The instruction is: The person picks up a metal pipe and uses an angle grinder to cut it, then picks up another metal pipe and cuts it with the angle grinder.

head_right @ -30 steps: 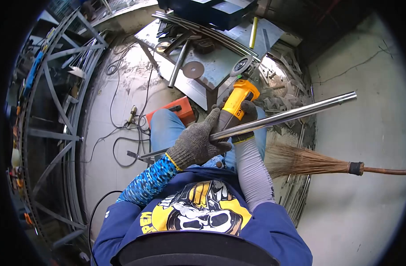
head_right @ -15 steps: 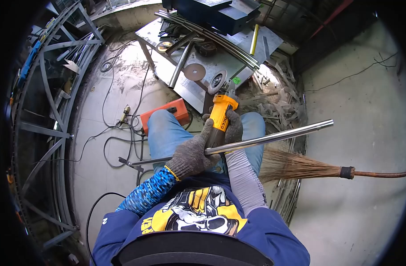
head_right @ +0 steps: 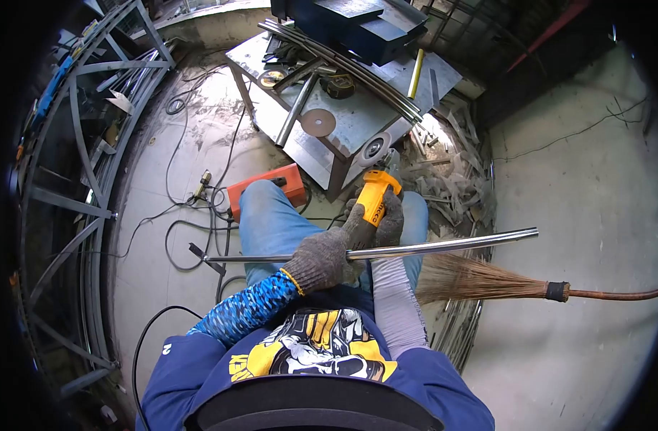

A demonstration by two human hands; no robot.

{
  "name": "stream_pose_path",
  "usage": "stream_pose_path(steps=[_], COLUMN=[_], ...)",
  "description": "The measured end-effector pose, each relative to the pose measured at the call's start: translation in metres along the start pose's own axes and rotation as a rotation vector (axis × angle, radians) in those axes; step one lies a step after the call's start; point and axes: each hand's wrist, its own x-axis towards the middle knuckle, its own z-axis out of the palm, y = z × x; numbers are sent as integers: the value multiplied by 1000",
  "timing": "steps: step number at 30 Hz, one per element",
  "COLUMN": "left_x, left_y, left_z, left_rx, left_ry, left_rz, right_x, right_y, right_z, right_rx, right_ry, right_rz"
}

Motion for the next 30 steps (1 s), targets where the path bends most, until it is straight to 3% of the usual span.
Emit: stream_pose_path(steps=[1,4,6,7,8,10,11,12,13,14,15,16,18,20,21,22,24,27,28,30], left_x=[-1,0,4,9,12,-4,16,6,-6,-19,-31,-43,-59,-66,-69,-72,-76,-79,-85,-95], left_y=[-2,-4,-1,-7,-11,5,-30,-25,-21,-19,-17,-13,2,10,-7,5,30,12,48,87], left_z=[1,-11,-33,-40,-51,-99,-108,-139,-181,-214,-244,-265,-284,-300,-322,-319,-313,-351,-331,-325], left_rx=[-17,-58,-90,-144,-195,-261,-111,-383,-348,-406,-412,-424,-417,-342,-240,-248,16,-83,-55,-252], left_ry=[51,92,100,130,157,274,505,611,658,792,842,890,907,1039,1130,1122,1342,1384,1446,1283], left_rz=[39,116,138,180,224,186,348,297,113,288,347,409,385,471,343,336,322,351,467,711], right_x=[-4,-9,1,14,24,34,21,26,19,29,22,16,8,-6,-13,-16,-17,-23,-25,-24], right_y=[1,5,13,9,4,-26,-41,-52,-70,-83,-98,-111,-130,-142,-144,-147,-149,-146,-146,-149], right_z=[5,23,31,29,41,43,90,81,88,61,67,60,49,52,46,41,34,31,31,32], right_rx=[4,447,524,595,572,251,261,216,129,31,-6,-62,-199,-343,-348,-355,-346,-336,-336,-330], right_ry=[-6,-414,-302,-389,-306,-401,-365,-311,-311,-235,-260,-147,22,33,52,66,80,131,143,106], right_rz=[0,241,122,159,62,-9,-42,-67,-76,-98,-102,-57,-146,-202,-193,-218,-247,-240,-243,-153])
